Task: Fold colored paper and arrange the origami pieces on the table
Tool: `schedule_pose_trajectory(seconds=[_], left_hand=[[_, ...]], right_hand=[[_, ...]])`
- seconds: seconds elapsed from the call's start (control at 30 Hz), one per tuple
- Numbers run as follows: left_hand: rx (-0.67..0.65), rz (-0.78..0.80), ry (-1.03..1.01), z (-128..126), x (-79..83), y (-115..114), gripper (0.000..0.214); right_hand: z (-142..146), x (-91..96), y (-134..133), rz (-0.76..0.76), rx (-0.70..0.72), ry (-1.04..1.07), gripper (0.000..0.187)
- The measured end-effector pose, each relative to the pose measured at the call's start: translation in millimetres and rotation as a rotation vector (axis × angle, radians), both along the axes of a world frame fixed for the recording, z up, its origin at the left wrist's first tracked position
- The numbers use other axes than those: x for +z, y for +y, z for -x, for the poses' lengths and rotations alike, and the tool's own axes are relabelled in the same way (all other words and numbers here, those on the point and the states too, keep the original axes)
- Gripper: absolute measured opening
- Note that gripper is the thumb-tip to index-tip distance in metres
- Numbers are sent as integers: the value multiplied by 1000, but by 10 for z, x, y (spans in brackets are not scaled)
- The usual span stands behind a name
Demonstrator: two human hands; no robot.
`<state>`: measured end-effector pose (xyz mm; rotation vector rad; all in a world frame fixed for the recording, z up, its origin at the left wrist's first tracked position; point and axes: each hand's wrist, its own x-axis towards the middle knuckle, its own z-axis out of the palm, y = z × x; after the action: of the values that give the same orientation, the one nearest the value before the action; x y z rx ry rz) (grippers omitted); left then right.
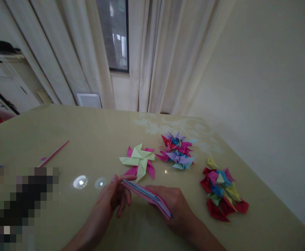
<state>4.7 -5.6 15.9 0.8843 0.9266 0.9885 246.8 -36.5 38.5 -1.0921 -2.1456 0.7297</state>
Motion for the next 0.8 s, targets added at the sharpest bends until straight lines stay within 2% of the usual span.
schedule_pose_trajectory(seconds=[0.13,0.23,0.37,0.47,0.53,0.7,0.8], left_hand=[[103,-136,234,-10,-13,-56,68],[69,-201,310,-47,10,-154,62],[-45,-175,296,-72,2,-246,51],[-74,-152,236,-52,-42,-205,54],[-32,-128,170,-38,-58,-130,58],[204,-44,58,-47,-26,36,73],[183,-29,49,-83,-29,27,74]], right_hand=[[14,-26,-17,-2,40,-83,48],[52,-56,-42,12,63,-98,50],[83,-97,-65,11,74,-84,47],[74,-87,-59,7,75,-64,44],[63,-68,-53,-8,69,-55,44],[85,-98,-73,-63,68,-81,44],[141,-157,-108,-52,79,-106,42]])
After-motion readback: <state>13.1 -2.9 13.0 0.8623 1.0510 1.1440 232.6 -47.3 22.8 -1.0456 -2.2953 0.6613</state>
